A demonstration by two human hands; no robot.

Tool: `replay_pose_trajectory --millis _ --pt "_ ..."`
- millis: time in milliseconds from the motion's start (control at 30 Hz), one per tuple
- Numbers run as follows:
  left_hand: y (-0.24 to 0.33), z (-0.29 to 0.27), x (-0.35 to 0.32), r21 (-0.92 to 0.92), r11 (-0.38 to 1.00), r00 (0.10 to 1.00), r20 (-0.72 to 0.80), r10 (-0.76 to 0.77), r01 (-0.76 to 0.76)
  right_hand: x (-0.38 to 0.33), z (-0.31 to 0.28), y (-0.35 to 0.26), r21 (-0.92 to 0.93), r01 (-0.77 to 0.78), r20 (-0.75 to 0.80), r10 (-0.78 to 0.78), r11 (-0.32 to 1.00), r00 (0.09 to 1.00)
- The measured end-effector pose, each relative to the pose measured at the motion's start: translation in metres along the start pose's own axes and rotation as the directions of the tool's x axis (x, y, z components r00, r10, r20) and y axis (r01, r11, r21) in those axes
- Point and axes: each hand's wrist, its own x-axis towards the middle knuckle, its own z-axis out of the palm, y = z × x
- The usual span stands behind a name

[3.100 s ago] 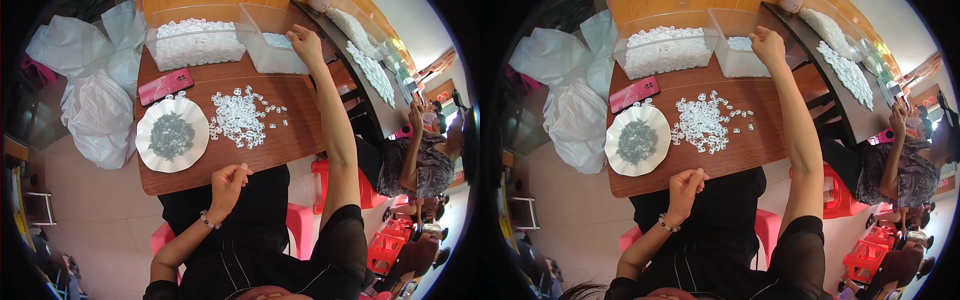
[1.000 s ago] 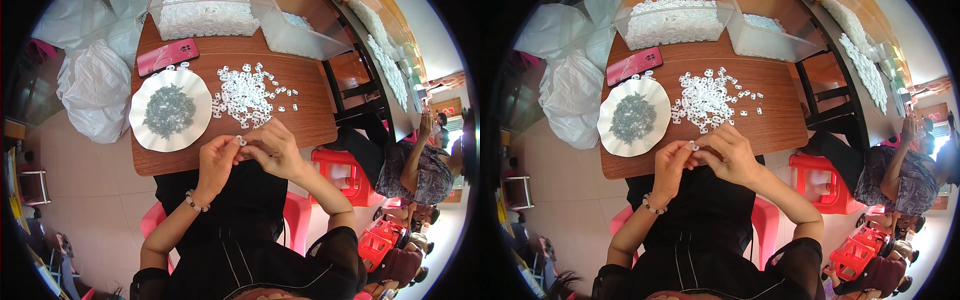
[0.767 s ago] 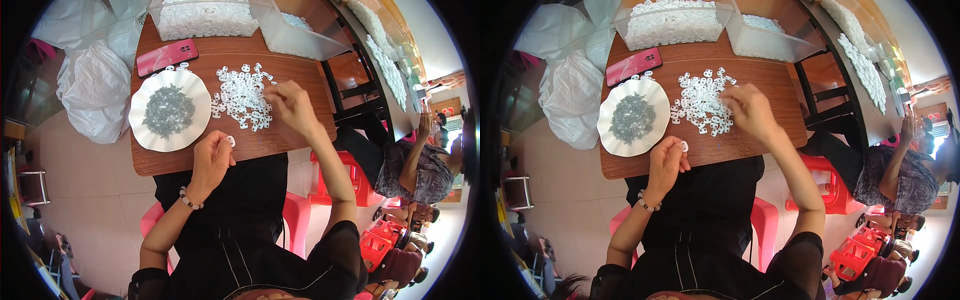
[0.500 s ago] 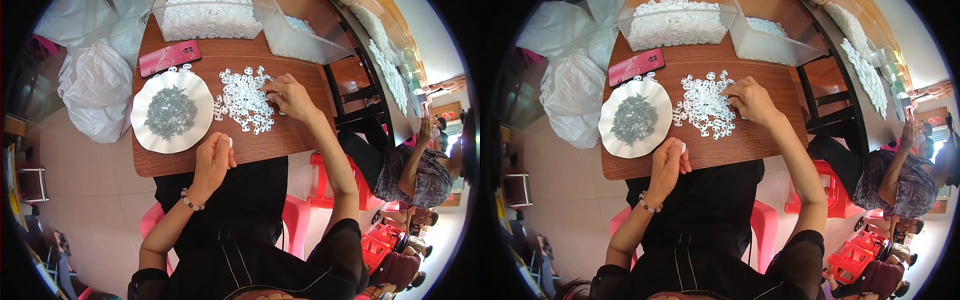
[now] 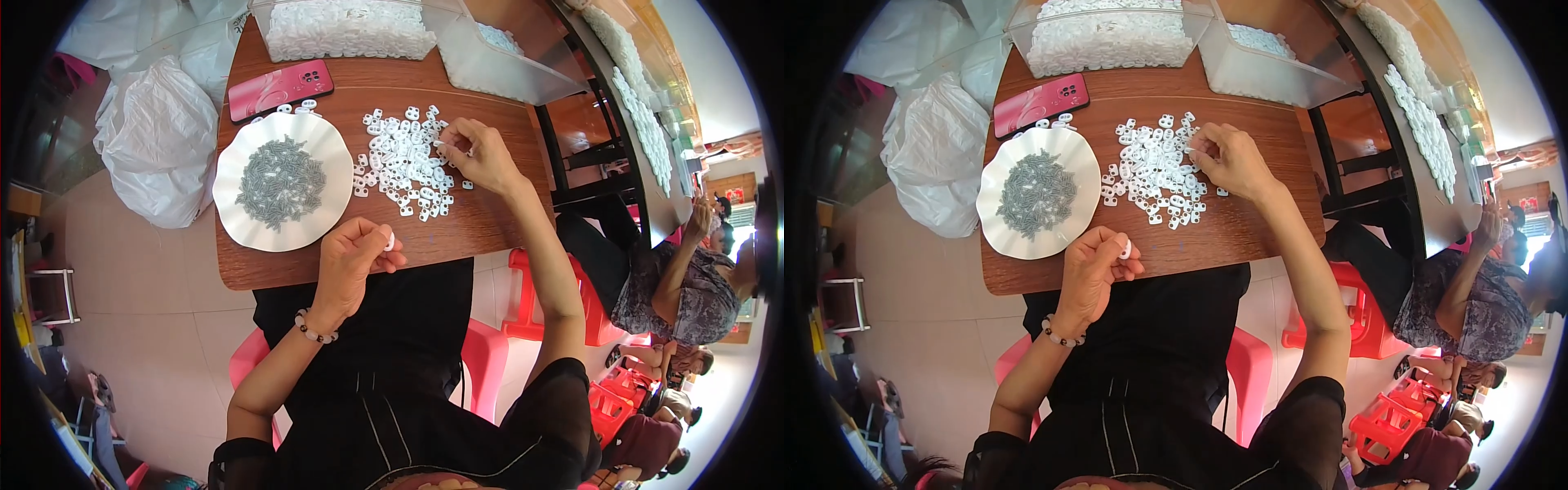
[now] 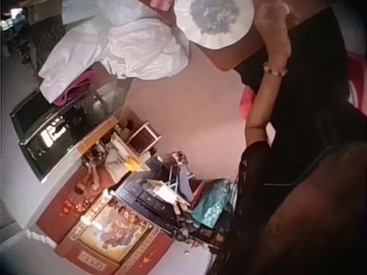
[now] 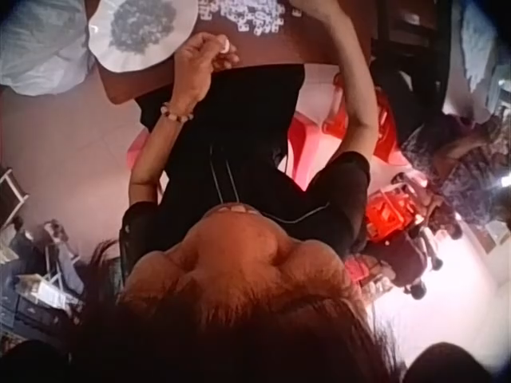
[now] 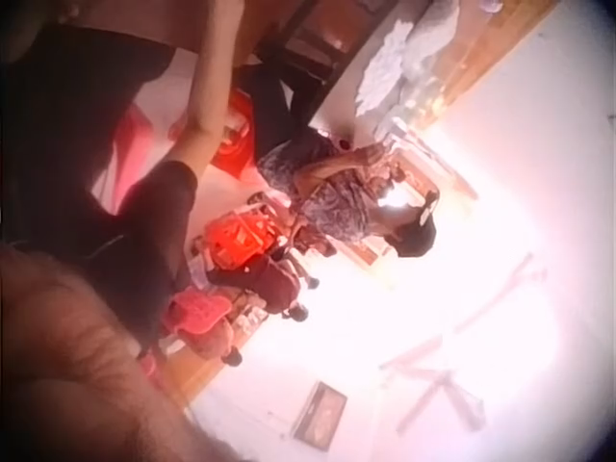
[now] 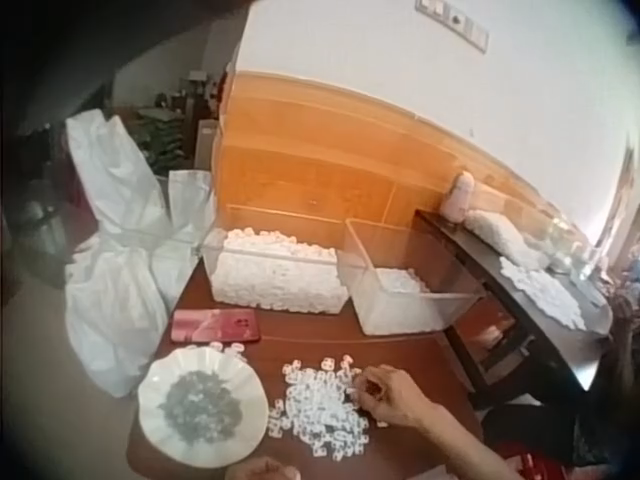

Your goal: Assembling small plastic components by inserting pins into white plastic bases manually.

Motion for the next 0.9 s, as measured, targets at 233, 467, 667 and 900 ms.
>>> replay_pose_trajectory --millis 233,467,667,900 --pt "0.0 -0.001 0.0 -0.033 0.999 1.0 -0.03 -0.004 0.003 -0.017 0.015 -0.009 0.391 -0.212 0.004 0.229 0.896 0.973" --pt "0.001 0.001 -0.003 0.036 0.999 0.999 -0.008 0.034 -0.034 -0.033 0.015 -0.036 0.619 -0.294 0.063 0.327 0.729 0.943" --pt "0.004 0.007 -0.006 0.105 0.994 1.0 0.007 -0.003 0.002 -0.044 0.027 -0.045 0.655 -0.294 0.066 0.335 0.696 0.94" --pt "0.005 0.007 -0.008 0.127 0.992 1.0 0.022 -0.004 0.001 -0.055 0.022 -0.066 0.723 -0.31 0.155 0.292 0.618 0.944"
